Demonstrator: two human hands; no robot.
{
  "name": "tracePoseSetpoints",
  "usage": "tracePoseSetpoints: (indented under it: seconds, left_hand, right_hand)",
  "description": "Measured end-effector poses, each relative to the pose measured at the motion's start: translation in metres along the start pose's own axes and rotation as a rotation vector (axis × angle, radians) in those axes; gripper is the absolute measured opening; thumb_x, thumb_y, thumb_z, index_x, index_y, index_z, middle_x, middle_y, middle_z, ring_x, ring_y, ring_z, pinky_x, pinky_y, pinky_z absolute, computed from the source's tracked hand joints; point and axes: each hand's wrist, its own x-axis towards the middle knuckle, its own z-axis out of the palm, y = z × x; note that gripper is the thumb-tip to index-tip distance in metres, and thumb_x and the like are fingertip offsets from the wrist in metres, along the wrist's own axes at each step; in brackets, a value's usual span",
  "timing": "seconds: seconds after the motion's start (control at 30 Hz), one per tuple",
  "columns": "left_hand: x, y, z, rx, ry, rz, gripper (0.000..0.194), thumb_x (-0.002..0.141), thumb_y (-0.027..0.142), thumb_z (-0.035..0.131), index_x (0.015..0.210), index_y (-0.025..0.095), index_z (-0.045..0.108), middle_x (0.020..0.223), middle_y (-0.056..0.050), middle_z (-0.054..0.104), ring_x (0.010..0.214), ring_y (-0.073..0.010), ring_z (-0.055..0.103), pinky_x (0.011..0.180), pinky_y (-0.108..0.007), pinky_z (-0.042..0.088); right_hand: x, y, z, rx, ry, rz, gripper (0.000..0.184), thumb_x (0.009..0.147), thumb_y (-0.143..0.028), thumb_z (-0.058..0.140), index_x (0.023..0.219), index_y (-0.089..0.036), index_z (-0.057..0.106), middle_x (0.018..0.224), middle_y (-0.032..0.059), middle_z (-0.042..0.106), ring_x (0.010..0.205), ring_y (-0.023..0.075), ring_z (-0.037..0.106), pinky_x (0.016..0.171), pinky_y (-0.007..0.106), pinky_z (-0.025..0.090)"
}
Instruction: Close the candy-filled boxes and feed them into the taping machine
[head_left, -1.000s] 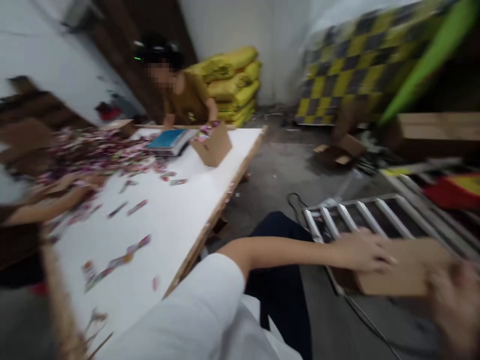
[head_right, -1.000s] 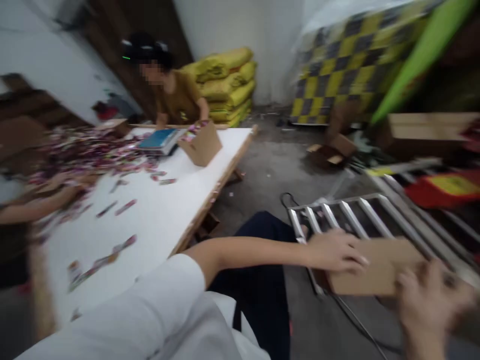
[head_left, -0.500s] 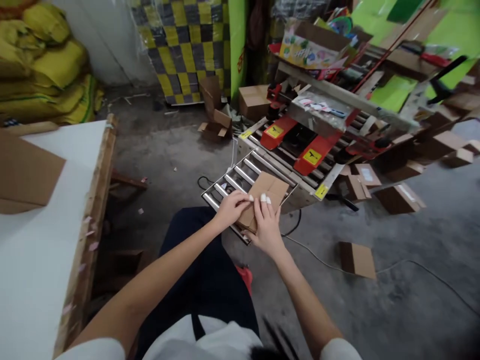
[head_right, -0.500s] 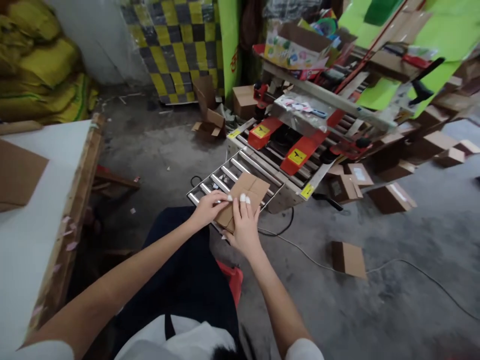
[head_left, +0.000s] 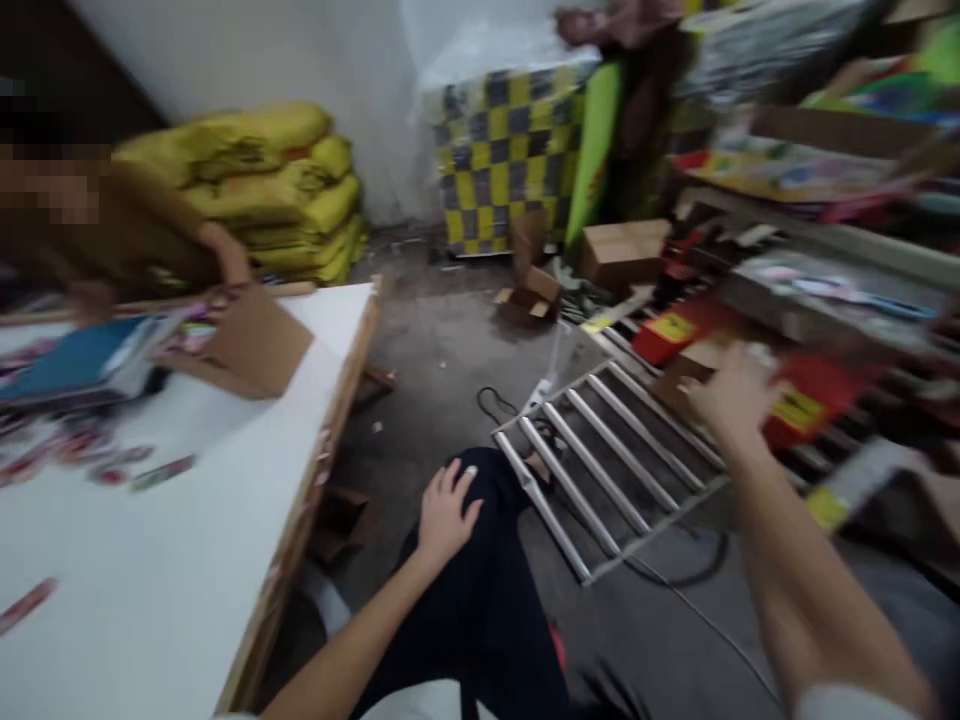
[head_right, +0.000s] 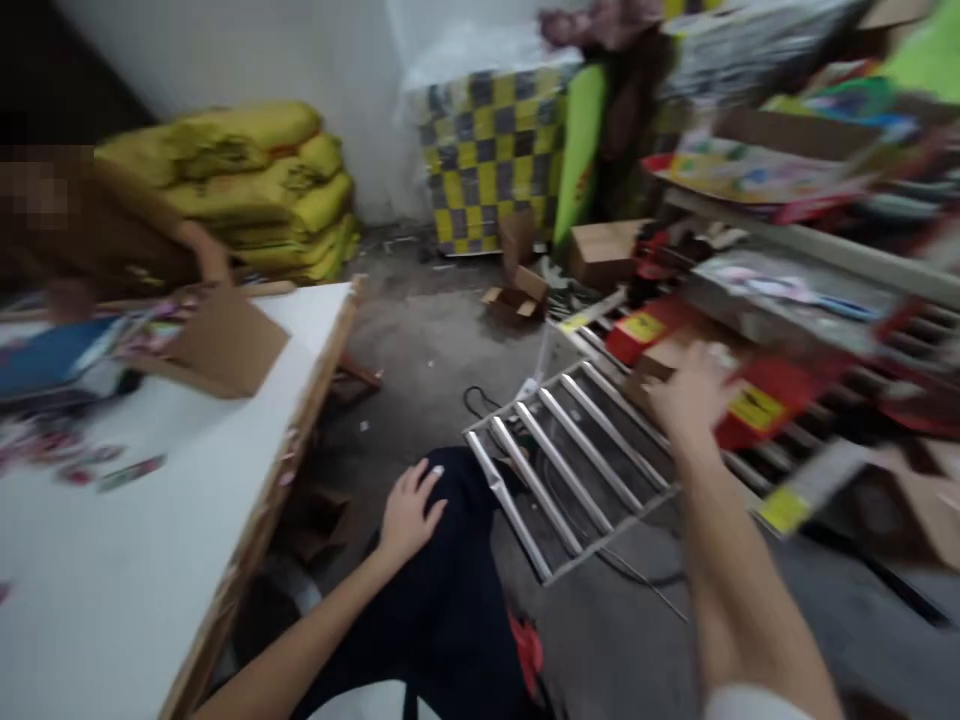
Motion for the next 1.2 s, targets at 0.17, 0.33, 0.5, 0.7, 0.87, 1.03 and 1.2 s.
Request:
tracePoseSetpoints:
  seconds: [0.17, 0.33, 0.5, 0.7, 0.87, 1.03, 1.2]
  left_hand:
    - [0.008, 0.018, 0.002, -0.078, -0.01, -0.106, 0.053, 0.088, 0.036, 0.06, 0.141, 0.03, 0.053, 0.156, -0.005, 0.04, 0.143, -0.036, 0.035, 0.115, -0.056, 0.037]
    - [0.018, -0.017, -0.017, -0.377, 0.063, 0.004, 0.03, 0.085, 0.031, 0.063, 0.114, 0.032, 0.068, 0.127, -0.007, 0.063, 0.118, -0.0275, 0.059, 0.103, -0.045, 0.051]
    - [0.059, -0.102, -0.117, -0.234, 0.499, -0.119, 0.032, 0.092, 0.033, 0.054, 0.12, 0.02, 0.059, 0.116, -0.013, 0.056, 0.114, -0.0274, 0.056, 0.104, -0.047, 0.048]
    - [0.107, -0.224, -0.263, 0.135, 0.728, -0.498, 0.061, 0.089, 0.034, 0.06, 0.14, 0.007, 0.039, 0.136, -0.025, 0.04, 0.124, -0.0343, 0.05, 0.104, -0.044, 0.046]
    - [0.138, -0.269, -0.307, 0.246, 0.414, -0.62, 0.044, 0.093, 0.038, 0.055, 0.125, 0.009, 0.054, 0.127, -0.023, 0.056, 0.118, -0.0382, 0.054, 0.097, -0.047, 0.045]
    - [0.111, -0.27, -0.308, 0.307, 0.353, -0.569, 0.031, 0.095, 0.032, 0.043, 0.113, 0.015, 0.062, 0.113, -0.017, 0.066, 0.105, -0.0326, 0.06, 0.088, -0.04, 0.045]
    - [-0.018, -0.278, -0.297, 0.282, 0.412, -0.5, 0.029, 0.09, 0.042, 0.037, 0.081, 0.022, 0.055, 0.084, -0.006, 0.063, 0.085, -0.025, 0.059, 0.079, -0.034, 0.045]
  right_hand:
    - [-0.131, -0.038, 0.065, 0.162, 0.042, -0.112, 0.092, 0.097, -0.068, 0.03, 0.156, 0.002, 0.022, 0.151, 0.0362, 0.025, 0.141, 0.05, 0.025, 0.101, 0.074, 0.028]
    - [-0.275, -0.09, 0.099, 0.196, -0.1, -0.167, 0.078, 0.096, -0.06, 0.028, 0.151, -0.006, 0.036, 0.145, 0.0301, 0.039, 0.131, 0.0472, 0.042, 0.101, 0.071, 0.035]
    - [-0.291, -0.097, 0.108, 0.134, -0.077, -0.137, 0.075, 0.096, -0.061, 0.03, 0.149, -0.009, 0.041, 0.134, 0.0253, 0.052, 0.112, 0.0432, 0.056, 0.097, 0.06, 0.043]
    - [-0.279, -0.095, 0.102, 0.079, -0.082, -0.118, 0.073, 0.097, -0.06, 0.031, 0.148, -0.01, 0.044, 0.13, 0.0241, 0.056, 0.104, 0.0421, 0.06, 0.088, 0.055, 0.047]
    - [-0.281, -0.098, 0.105, 0.048, -0.055, -0.093, 0.074, 0.096, -0.063, 0.029, 0.144, -0.01, 0.05, 0.129, 0.022, 0.058, 0.104, 0.0416, 0.06, 0.087, 0.053, 0.047]
    - [-0.276, -0.095, 0.109, 0.059, -0.053, -0.018, 0.077, 0.094, -0.064, 0.028, 0.138, -0.008, 0.056, 0.122, 0.0223, 0.061, 0.101, 0.0418, 0.061, 0.083, 0.055, 0.048]
    - [-0.261, -0.126, 0.108, 0.312, -0.055, -0.122, 0.073, 0.091, -0.062, 0.036, 0.126, -0.003, 0.062, 0.114, 0.0251, 0.062, 0.104, 0.0405, 0.06, 0.085, 0.053, 0.051]
